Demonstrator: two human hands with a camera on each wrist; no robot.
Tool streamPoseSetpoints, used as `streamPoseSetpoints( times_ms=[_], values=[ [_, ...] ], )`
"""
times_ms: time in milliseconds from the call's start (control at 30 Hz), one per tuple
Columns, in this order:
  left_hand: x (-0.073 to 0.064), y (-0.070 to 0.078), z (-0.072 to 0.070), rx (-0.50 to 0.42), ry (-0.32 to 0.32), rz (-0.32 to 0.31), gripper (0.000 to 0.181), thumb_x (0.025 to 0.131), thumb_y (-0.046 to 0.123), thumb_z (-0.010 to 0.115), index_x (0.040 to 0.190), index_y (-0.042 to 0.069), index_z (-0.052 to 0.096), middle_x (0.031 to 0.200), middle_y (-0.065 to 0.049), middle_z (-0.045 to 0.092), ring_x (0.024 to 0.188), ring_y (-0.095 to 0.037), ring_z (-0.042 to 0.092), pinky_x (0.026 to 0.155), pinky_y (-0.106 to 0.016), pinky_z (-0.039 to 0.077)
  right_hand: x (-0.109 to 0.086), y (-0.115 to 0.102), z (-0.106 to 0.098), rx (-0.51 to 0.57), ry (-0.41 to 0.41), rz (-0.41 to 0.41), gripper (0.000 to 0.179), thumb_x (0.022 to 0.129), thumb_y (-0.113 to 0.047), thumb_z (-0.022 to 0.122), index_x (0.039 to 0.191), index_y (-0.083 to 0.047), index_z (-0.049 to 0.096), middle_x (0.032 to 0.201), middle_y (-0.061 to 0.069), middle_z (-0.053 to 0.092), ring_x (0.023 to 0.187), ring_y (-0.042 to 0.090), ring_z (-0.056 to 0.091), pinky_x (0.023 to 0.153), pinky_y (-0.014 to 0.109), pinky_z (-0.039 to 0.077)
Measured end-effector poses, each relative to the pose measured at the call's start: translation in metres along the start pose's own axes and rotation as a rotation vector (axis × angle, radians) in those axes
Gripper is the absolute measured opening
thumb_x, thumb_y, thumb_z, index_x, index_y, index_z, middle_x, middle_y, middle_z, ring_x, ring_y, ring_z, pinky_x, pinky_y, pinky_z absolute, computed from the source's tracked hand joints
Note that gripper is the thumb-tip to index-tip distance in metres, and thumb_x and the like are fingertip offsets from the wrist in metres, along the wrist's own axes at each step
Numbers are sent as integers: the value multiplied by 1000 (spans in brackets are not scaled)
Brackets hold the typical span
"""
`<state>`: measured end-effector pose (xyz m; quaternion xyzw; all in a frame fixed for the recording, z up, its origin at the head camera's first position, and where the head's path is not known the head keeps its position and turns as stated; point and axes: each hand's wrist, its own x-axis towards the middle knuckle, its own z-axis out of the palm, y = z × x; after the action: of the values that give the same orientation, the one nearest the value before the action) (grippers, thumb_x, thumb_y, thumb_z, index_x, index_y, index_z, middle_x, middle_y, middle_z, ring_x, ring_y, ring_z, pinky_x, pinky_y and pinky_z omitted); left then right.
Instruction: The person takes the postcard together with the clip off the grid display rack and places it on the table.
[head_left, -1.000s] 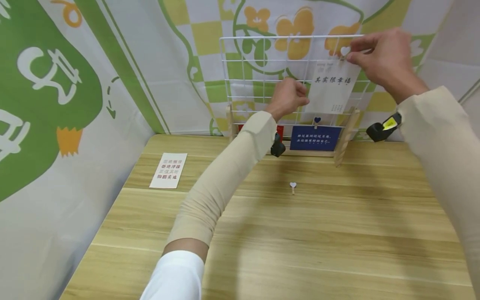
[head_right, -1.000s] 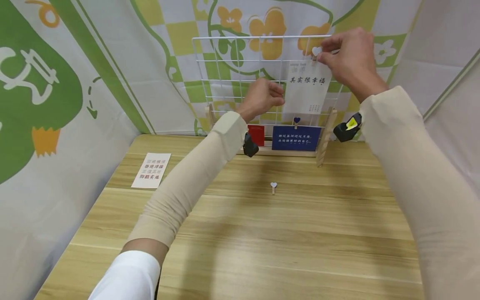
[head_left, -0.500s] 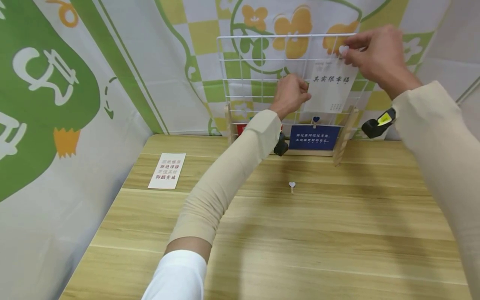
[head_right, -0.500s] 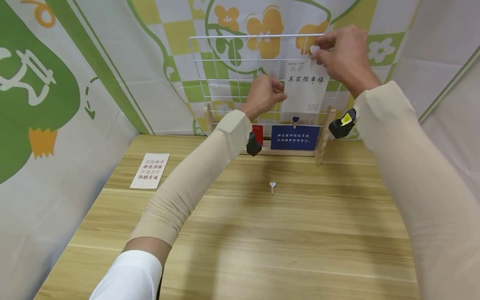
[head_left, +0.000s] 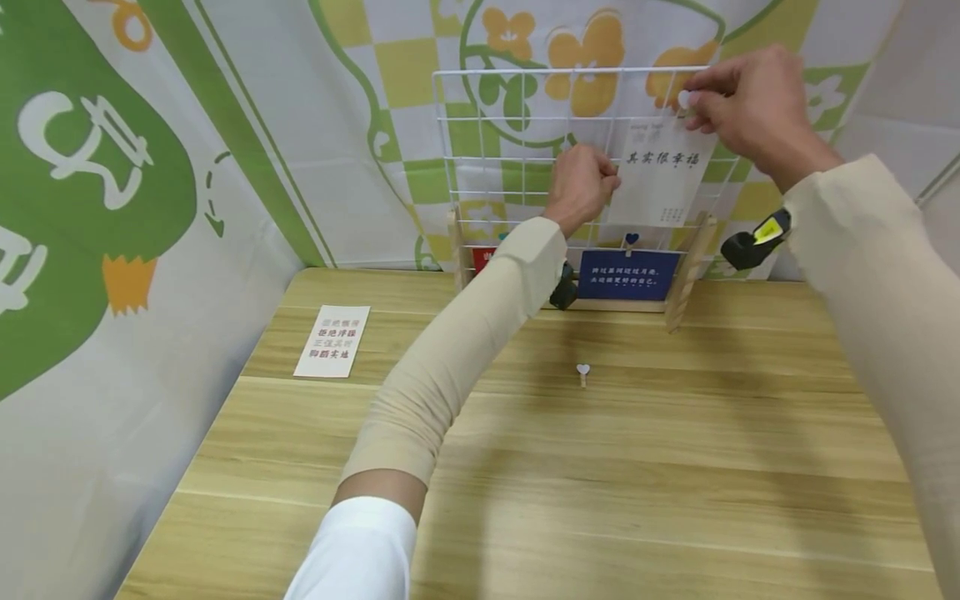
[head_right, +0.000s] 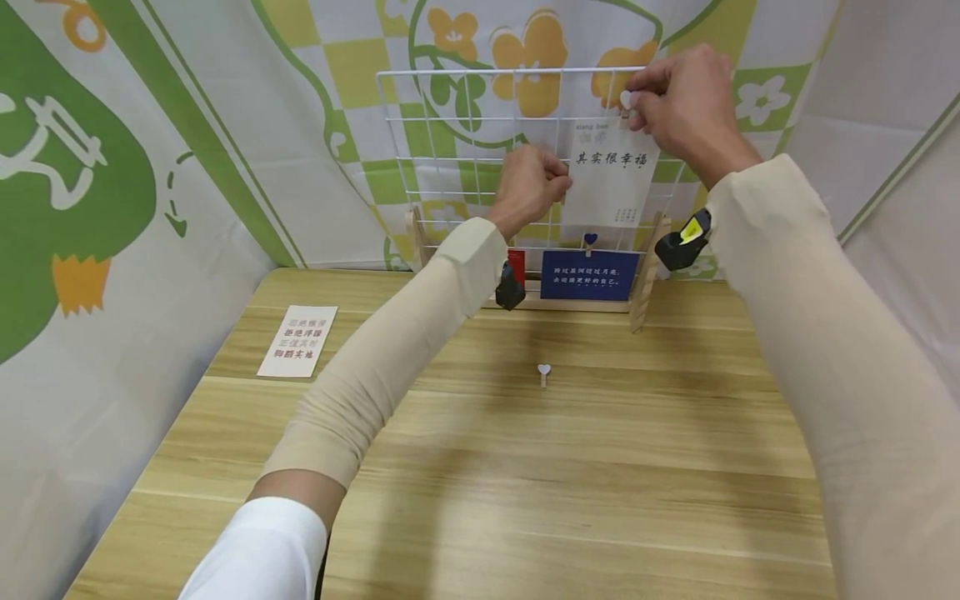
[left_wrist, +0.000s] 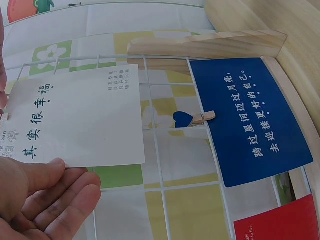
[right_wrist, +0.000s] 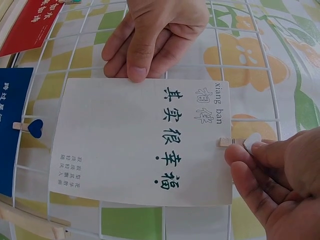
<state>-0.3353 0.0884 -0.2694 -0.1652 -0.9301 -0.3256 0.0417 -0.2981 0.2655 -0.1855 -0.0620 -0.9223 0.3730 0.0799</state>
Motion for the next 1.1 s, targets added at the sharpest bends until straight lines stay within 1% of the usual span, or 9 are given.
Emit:
streamPoseSetpoints(
  times_ms=[100, 233, 300, 500, 567, 733, 800, 967, 1100],
  values=[
    [0, 0, 1, 0, 10, 3, 14, 95, 20, 67, 102, 17, 78, 105, 5, 76, 98, -7, 67, 89, -15, 49, 1, 0, 1, 6, 1, -6, 38, 101, -24, 53, 137, -12, 57, 139, 6, 60, 74, -3, 63, 69, 10, 55],
    [-1, 1, 2, -2, 18, 1, 14, 95, 20, 67, 101, 18, 78, 105, 6, 76, 98, -6, 67, 89, -15, 49, 2, 0, 2, 14, 4, -9, 37, 102, -22, 51, 137, -11, 56, 139, 7, 60, 73, -3, 63, 69, 10, 54],
    [-1, 1, 2, -11, 17, -7, 14, 95, 20, 67, 102, 18, 78, 106, 6, 76, 97, -6, 67, 87, -15, 50, 2, 0, 2, 14, 4, -10, 37, 102, -22, 52, 136, -11, 57, 139, 6, 60, 73, -4, 62, 68, 9, 54],
    [-1, 3, 1, -22, 9, -27, 14, 94, 20, 68, 104, 18, 78, 109, 6, 75, 99, -7, 66, 87, -14, 50, 4, -1, 1, 19, 8, -1, 35, 101, -20, 54, 134, -10, 59, 138, 6, 59, 71, -5, 62, 67, 8, 53],
    [-1, 3, 1, -15, 12, -20, 14, 94, 20, 68, 103, 18, 78, 109, 6, 75, 100, -7, 66, 88, -15, 50, 5, -1, 1, 16, 12, -2, 35, 101, -21, 54, 133, -10, 60, 138, 6, 60, 70, -6, 62, 66, 8, 53],
    [-1, 2, 1, -14, 10, -25, 14, 94, 20, 67, 103, 17, 78, 109, 5, 75, 99, -7, 66, 87, -15, 50, 6, 0, 2, 75, 13, 20, 33, 99, -19, 57, 131, -11, 62, 133, 2, 63, 71, -3, 64, 68, 10, 55],
    [-1, 2, 1, -17, 8, -32, 14, 94, 20, 67, 103, 17, 78, 107, 5, 75, 98, -7, 66, 86, -15, 50, 5, 0, 2, 75, 20, 27, 32, 99, -20, 57, 131, -13, 62, 131, 1, 64, 71, -4, 64, 67, 10, 54],
    [-2, 2, 1, -13, 13, -28, 13, 95, 20, 67, 102, 17, 78, 105, 5, 76, 94, -7, 66, 83, -15, 50, 3, 0, 4, -3, 50, 3, 34, 100, -24, 55, 131, -13, 62, 132, 0, 64, 71, -7, 61, 63, 6, 50],
    [-3, 2, 1, -25, 11, -34, 13, 95, 20, 67, 102, 17, 78, 104, 4, 75, 92, -7, 66, 79, -15, 51, 1, -1, 5, -41, 64, -5, 34, 101, -26, 54, 131, -13, 63, 131, 0, 64, 73, -7, 59, 63, 4, 47]
  ],
)
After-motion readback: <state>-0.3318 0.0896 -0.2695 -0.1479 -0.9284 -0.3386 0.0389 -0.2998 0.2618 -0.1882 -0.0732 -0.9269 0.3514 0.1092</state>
